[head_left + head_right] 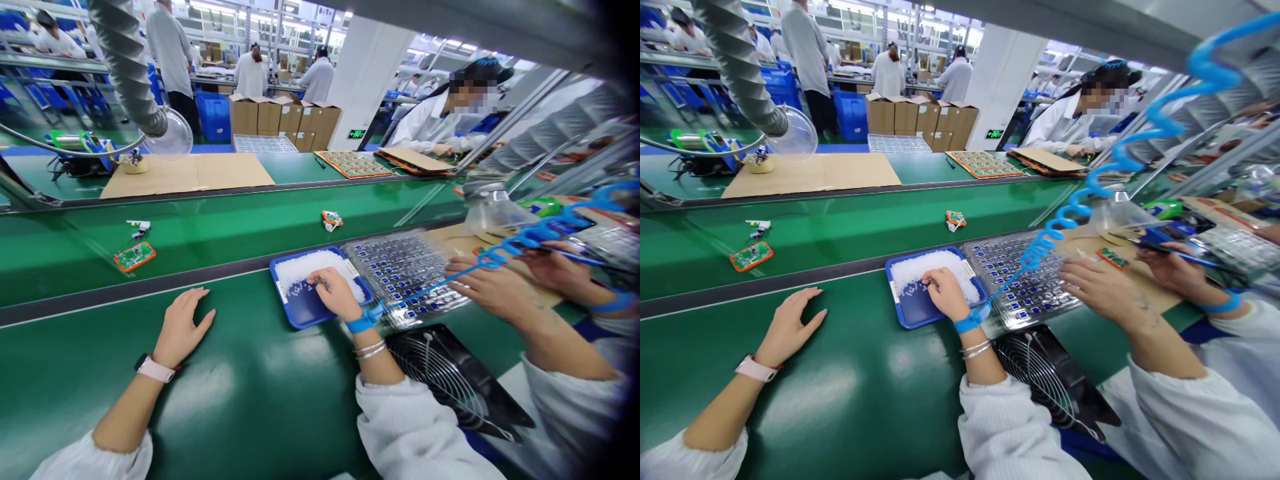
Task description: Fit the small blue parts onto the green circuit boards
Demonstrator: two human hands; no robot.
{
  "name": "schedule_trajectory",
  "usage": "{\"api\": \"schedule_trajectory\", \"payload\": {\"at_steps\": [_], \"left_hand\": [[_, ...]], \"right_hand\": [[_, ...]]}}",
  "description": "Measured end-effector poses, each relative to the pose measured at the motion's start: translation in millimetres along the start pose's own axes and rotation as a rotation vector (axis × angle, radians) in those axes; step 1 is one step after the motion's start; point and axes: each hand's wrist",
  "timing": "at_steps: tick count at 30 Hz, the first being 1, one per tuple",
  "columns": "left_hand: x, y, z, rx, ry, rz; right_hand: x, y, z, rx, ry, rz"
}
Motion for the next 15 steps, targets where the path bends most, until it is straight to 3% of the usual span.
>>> {"api": "schedule_trajectory", "payload": {"at_steps": [15], "left_hand": [[0.2,0.9,-0.2,0.001,-0.003,0.024]], "right_hand": [[-4.8,-17.6,-0.1,0.079,-0.116,0.040]]}}
Point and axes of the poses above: each hand's wrist, its own z-axis towards the middle knuckle, its own x-axis out of the back of the hand, y = z × x, and after that the axes turned 6 degrees about x, right-handed
